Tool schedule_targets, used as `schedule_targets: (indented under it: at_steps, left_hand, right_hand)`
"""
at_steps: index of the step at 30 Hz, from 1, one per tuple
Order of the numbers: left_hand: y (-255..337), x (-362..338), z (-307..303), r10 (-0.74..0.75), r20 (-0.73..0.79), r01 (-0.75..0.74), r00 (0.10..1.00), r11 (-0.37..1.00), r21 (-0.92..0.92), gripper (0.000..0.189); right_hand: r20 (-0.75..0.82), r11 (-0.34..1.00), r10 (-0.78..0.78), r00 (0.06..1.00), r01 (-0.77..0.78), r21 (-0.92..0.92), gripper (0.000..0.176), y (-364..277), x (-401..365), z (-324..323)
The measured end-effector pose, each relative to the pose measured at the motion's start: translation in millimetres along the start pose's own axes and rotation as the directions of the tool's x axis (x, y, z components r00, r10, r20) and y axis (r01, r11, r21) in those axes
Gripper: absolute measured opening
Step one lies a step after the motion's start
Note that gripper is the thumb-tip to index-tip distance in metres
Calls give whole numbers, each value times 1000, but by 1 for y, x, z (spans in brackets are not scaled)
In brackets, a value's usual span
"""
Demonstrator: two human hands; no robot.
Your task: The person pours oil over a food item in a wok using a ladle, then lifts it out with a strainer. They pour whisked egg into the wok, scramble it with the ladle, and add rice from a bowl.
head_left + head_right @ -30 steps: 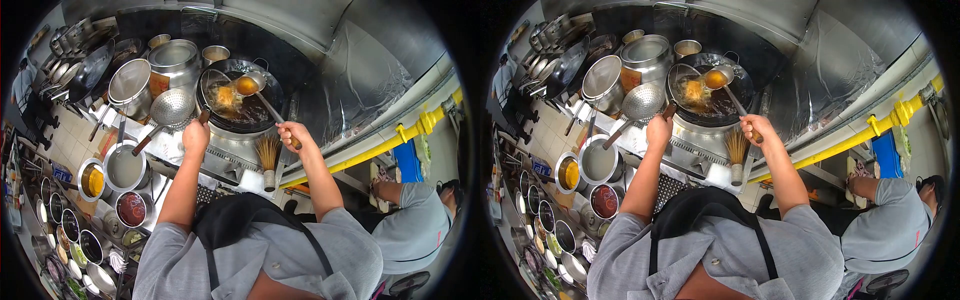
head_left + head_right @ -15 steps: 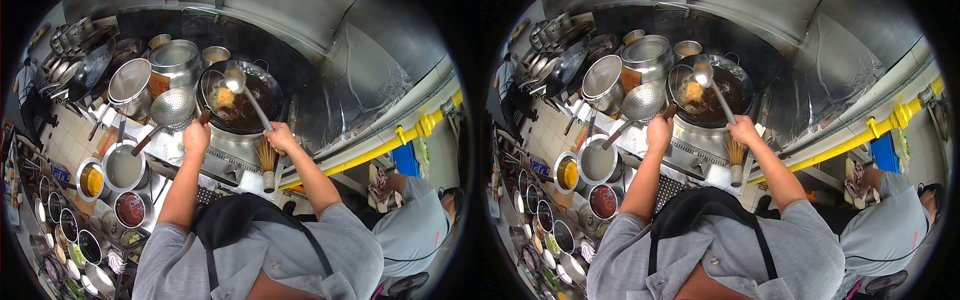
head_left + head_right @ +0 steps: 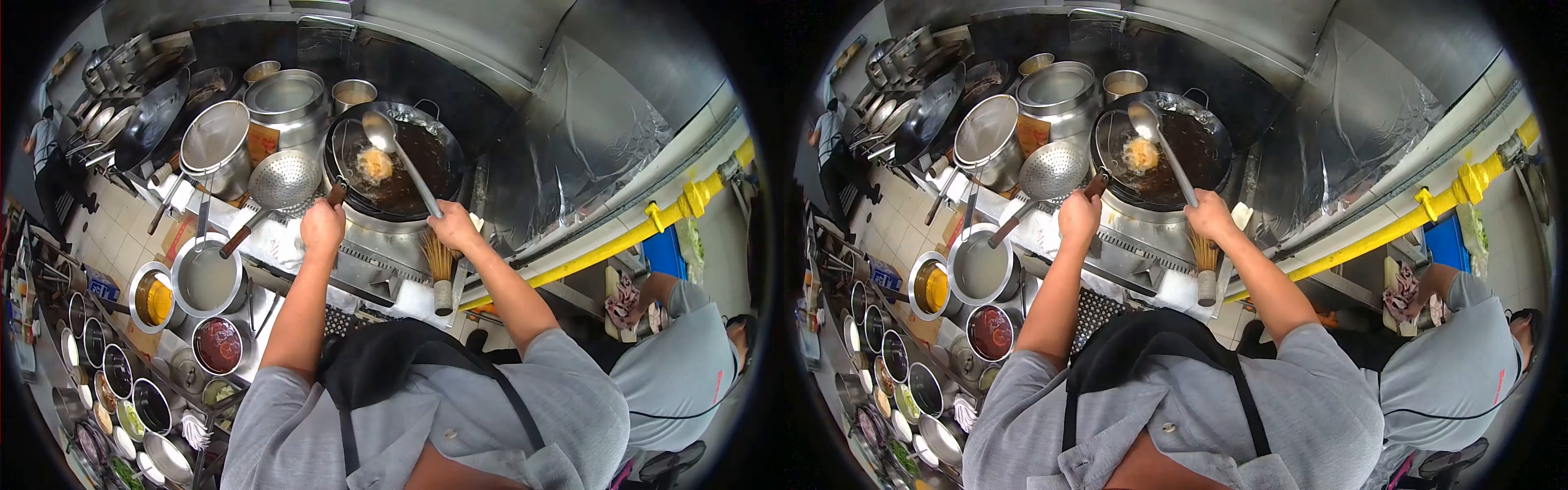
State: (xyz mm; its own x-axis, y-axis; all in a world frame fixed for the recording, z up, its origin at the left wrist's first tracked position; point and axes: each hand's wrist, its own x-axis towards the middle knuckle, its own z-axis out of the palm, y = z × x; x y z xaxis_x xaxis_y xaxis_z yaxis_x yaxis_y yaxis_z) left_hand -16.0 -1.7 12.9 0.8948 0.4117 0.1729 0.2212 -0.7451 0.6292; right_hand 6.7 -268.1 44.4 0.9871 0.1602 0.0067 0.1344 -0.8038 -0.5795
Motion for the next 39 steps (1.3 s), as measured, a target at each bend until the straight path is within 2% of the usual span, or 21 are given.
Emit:
schedule_targets:
  at_steps: [4, 5, 7, 9, 11, 13, 21, 24, 26, 29, 33, 35, 37, 39]
  left_hand:
    - [-2, 0, 0, -3, 13, 3, 1000, 1000, 4, 32]
    - [-2, -1, 0, -11, 27, 11, 1000, 1000, 5, 32]
    - [-1, -3, -1, -11, 49, 11, 999, 1000, 9, 32]
    - [-1, 0, -4, -9, 17, 10, 1000, 1000, -11, 33]
    - [-2, -1, -4, -10, 15, 10, 1000, 1000, 5, 31]
    - [1, 2, -7, 5, 6, -5, 1000, 1000, 22, 29]
    - [-1, 0, -7, 6, 29, -6, 1000, 1000, 0, 32]
    - [0, -1, -7, 6, 42, -7, 999, 1000, 25, 32]
    - [0, -3, -7, -2, 47, 1, 999, 1000, 23, 32]
    - [-4, -3, -2, -16, 55, 15, 998, 1000, 25, 31]
    - [-8, -3, 3, 3, 50, -5, 999, 999, 46, 30]
    - [-8, -4, 1, 7, 42, -9, 999, 999, 38, 30]
    - [-7, -1, -2, 12, 27, -12, 1000, 1000, 27, 30]
    - [-8, -1, -2, 15, 55, -18, 998, 999, 40, 31]
  right_hand:
    - [-64, 996, -89, 994, 88, -14, 27, -5, -8, -4]
    - [-66, 997, -83, 994, 82, -13, 27, -5, -8, -3]
    - [63, 999, 38, 997, -36, -26, 24, 0, -9, 4]
    - [37, 1000, 19, 999, -20, 12, 23, 6, -7, 10]
    - [65, 998, 18, 998, -15, -56, 24, 11, -4, 7]
    - [50, 999, 17, 999, -15, -35, 25, 7, -11, 3]
    - [0, 999, 23, 1000, -23, -31, 28, 8, -19, 16]
    - [35, 999, 27, 999, -28, 28, 29, 9, -17, 15]
    - [-102, 999, -16, 995, 21, 50, 28, -2, -26, 12]
    - [-165, 998, -44, 985, 51, 39, 29, -4, -24, 10]
    - [-109, 996, -71, 992, 76, 38, 34, 2, -21, 8]
    - [-4, 999, -38, 999, 38, -25, 40, 15, -20, 20]
    - [-28, 997, -66, 997, 65, -44, 43, 12, -17, 21]
    - [37, 1000, 17, 999, -17, -11, 41, 9, -16, 17]
